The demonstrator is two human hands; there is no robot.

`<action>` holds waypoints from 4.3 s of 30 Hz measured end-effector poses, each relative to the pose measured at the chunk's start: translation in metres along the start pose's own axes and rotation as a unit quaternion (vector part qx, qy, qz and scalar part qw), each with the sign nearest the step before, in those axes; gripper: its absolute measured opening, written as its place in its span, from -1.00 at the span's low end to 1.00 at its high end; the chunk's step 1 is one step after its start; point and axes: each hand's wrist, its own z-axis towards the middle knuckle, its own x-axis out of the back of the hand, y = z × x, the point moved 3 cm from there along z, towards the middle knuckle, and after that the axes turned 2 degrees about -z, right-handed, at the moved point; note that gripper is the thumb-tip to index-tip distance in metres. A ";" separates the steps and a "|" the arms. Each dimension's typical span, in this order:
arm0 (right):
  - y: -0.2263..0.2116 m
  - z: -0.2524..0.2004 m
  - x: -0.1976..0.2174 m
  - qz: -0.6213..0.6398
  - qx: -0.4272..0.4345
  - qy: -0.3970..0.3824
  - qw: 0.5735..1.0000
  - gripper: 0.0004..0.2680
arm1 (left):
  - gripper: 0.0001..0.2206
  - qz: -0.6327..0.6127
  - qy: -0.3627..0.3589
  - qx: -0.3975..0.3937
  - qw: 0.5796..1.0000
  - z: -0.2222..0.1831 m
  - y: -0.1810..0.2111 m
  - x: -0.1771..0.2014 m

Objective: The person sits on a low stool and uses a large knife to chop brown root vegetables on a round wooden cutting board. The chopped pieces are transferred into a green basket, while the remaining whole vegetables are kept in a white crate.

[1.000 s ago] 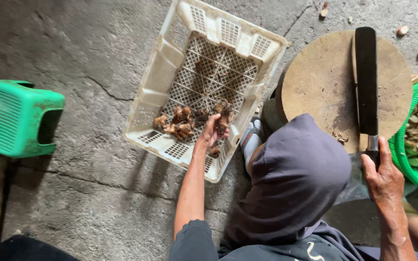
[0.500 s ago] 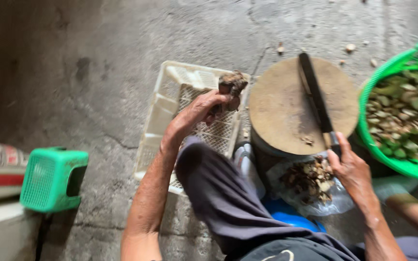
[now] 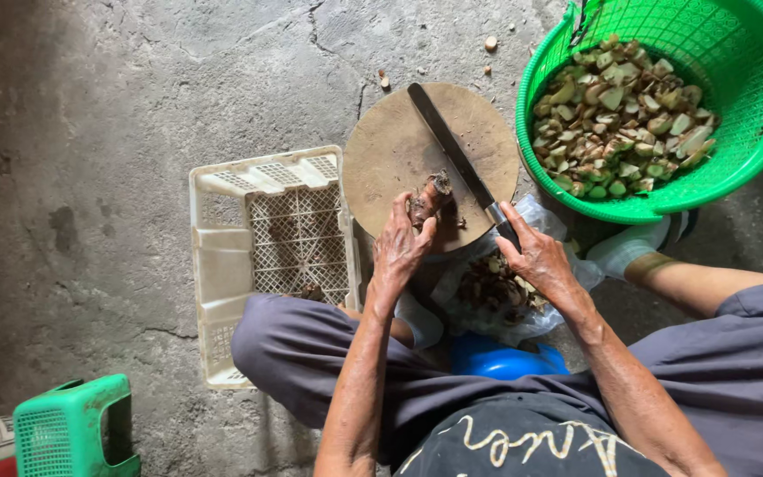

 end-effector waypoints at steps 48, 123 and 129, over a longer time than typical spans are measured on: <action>-0.062 -0.016 0.023 -0.146 0.149 0.065 0.976 -0.51 | -0.65 0.236 0.040 -0.091 0.967 0.003 0.015 -0.024; -0.075 -0.015 0.050 0.027 0.261 0.091 0.961 -0.53 | -0.60 0.215 -0.010 -0.097 0.972 0.005 0.010 -0.002; -0.048 0.005 0.002 -0.084 0.120 -0.052 0.988 -0.51 | -0.65 0.242 -0.024 -0.075 0.967 0.006 0.013 -0.005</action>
